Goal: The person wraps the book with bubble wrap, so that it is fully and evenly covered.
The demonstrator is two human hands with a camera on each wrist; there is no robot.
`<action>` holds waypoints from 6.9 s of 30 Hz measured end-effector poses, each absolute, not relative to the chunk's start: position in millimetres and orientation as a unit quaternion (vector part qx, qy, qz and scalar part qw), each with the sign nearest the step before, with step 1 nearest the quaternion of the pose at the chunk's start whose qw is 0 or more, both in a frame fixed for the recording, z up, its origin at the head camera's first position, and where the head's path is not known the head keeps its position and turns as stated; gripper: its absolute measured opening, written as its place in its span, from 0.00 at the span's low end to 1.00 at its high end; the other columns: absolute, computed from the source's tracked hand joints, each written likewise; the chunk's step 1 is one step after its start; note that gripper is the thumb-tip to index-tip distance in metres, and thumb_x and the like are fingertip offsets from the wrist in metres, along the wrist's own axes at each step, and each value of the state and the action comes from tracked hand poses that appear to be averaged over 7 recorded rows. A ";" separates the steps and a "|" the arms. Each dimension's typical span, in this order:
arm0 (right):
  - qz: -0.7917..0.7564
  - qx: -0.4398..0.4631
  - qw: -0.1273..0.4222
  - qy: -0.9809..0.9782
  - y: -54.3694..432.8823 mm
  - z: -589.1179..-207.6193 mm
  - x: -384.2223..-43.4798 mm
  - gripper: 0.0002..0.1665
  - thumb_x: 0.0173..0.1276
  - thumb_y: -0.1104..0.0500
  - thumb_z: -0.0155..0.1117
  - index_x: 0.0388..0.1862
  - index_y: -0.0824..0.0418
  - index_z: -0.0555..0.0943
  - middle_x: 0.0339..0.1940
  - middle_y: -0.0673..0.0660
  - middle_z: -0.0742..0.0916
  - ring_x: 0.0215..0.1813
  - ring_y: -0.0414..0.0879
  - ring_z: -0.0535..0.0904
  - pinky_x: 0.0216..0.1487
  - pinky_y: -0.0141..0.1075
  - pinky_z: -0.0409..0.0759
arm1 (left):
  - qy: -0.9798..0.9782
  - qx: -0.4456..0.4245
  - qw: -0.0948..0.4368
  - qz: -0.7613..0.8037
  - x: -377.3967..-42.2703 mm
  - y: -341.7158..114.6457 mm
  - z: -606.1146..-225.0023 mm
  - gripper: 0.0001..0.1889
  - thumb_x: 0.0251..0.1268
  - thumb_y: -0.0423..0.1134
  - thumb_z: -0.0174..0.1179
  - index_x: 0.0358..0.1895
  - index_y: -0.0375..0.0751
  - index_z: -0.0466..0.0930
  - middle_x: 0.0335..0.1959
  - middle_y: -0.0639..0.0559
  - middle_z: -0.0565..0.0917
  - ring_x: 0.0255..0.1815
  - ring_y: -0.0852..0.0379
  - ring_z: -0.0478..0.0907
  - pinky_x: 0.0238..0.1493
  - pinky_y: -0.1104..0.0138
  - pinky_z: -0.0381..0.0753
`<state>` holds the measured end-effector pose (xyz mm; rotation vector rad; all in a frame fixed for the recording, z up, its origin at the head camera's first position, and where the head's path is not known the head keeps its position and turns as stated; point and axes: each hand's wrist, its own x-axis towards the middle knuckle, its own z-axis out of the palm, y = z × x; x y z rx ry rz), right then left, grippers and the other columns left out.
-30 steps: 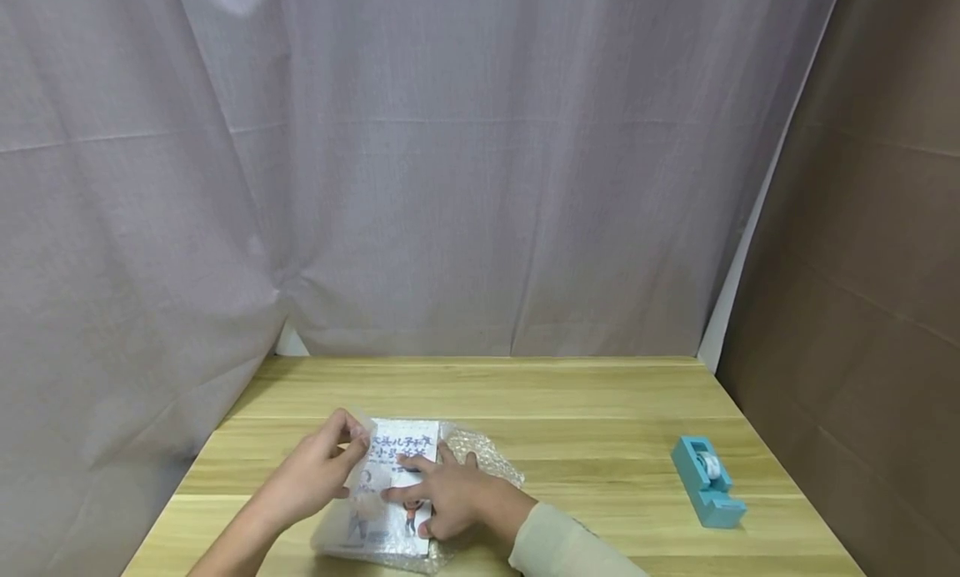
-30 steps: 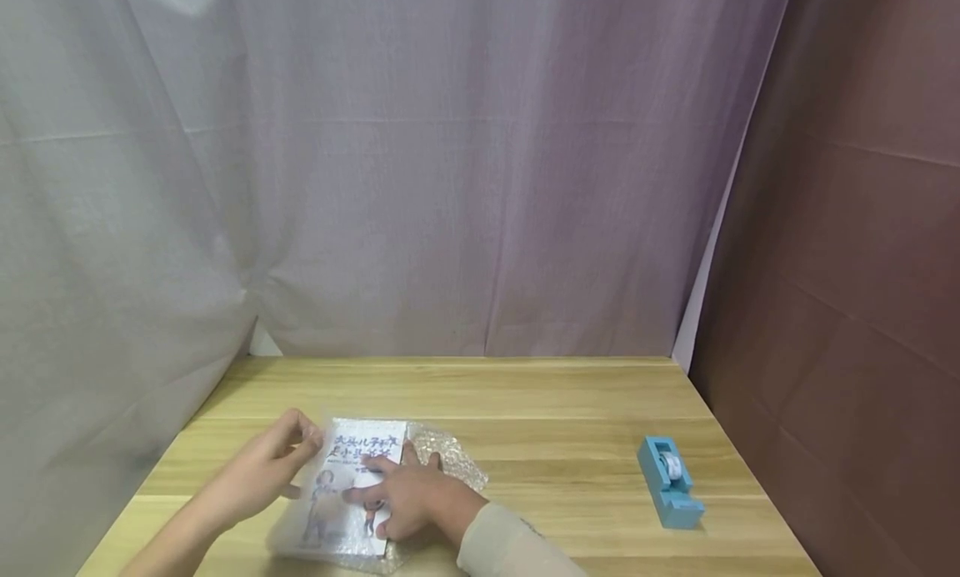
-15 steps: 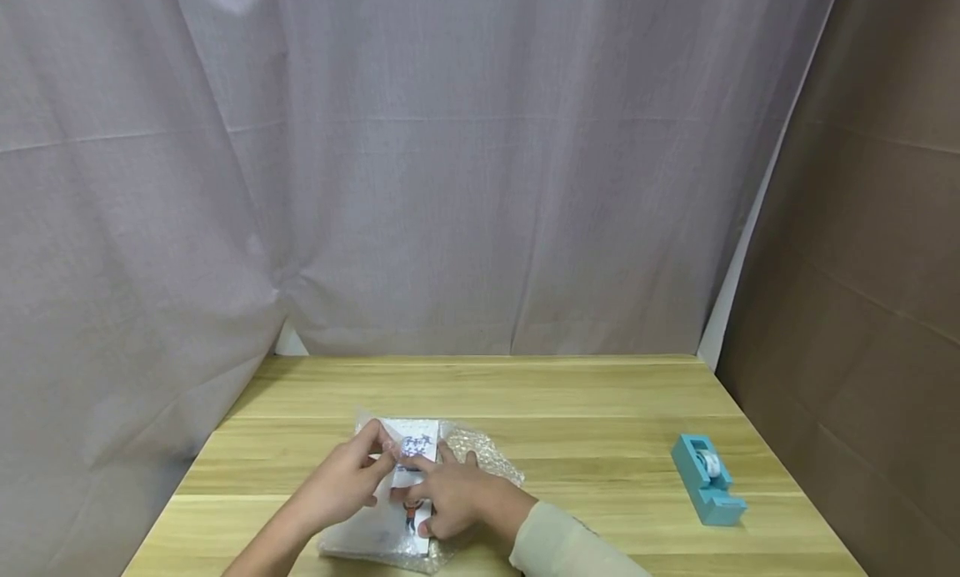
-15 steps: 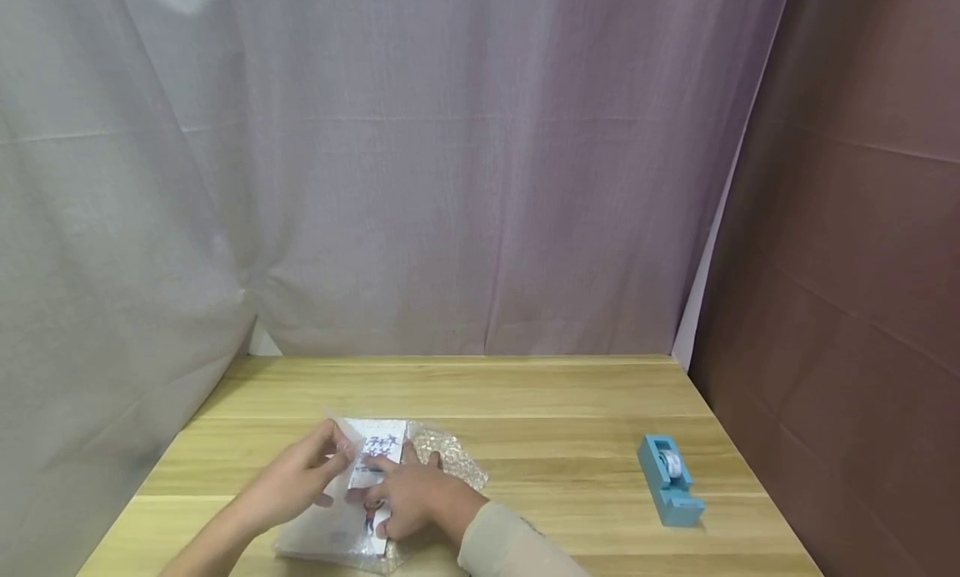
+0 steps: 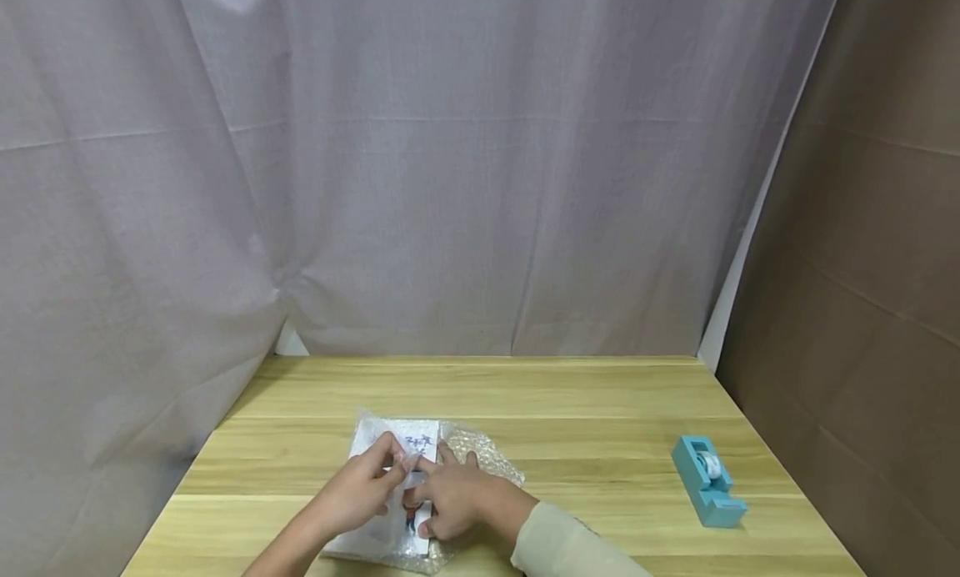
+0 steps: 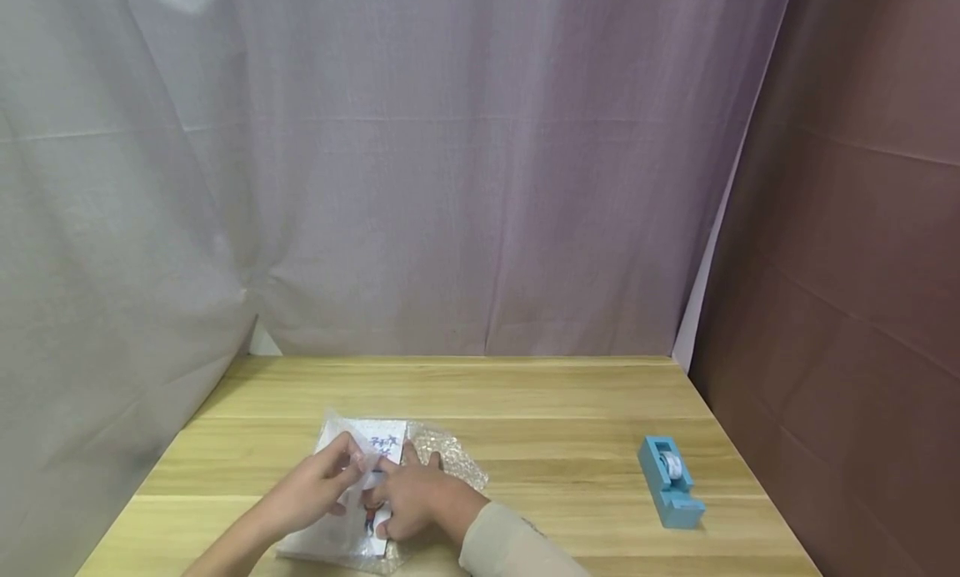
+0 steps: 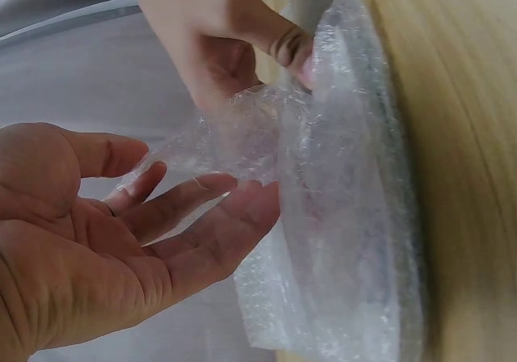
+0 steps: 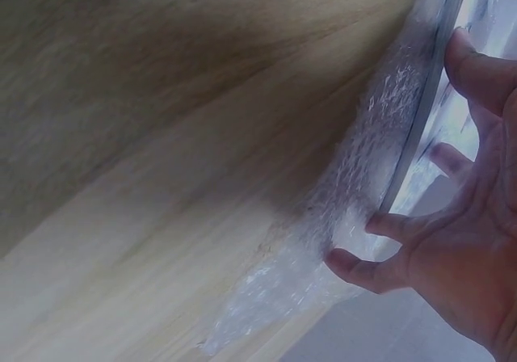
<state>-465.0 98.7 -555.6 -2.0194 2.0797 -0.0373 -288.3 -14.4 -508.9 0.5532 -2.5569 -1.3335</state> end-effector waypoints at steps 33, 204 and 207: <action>-0.015 -0.707 0.129 0.695 101.3 -560.2 -471.3 0.16 0.75 0.35 0.70 0.59 0.28 0.90 0.72 0.36 0.86 0.92 0.72 0.53 0.75 0.86 0.63 | -0.901 0.134 0.056 -0.409 -293.1 -40.2 -532.9 0.16 0.89 0.39 0.47 0.47 0.45 0.87 0.73 0.46 0.86 0.67 0.37 0.86 0.68 0.39 0.84; -0.548 -0.412 0.307 0.660 158.0 -555.2 -548.4 0.09 0.87 0.63 0.57 0.51 0.71 0.78 0.58 0.71 0.88 0.44 0.48 0.89 0.52 0.49 0.95 | -0.977 0.152 -0.047 -0.142 -330.2 -43.6 -526.9 0.58 0.45 0.56 0.87 0.85 0.57 0.70 0.81 0.51 0.71 0.74 0.39 0.64 0.62 0.39 0.88; -0.572 -0.394 0.338 0.635 155.1 -553.1 -543.2 0.09 0.87 0.65 0.54 0.52 0.73 0.76 0.58 0.71 0.86 0.42 0.47 0.88 0.51 0.46 0.96 | -0.977 0.153 -0.048 -0.142 -330.1 -43.8 -527.7 0.58 0.45 0.57 0.87 0.85 0.57 0.70 0.81 0.51 0.71 0.74 0.38 0.64 0.63 0.38 0.87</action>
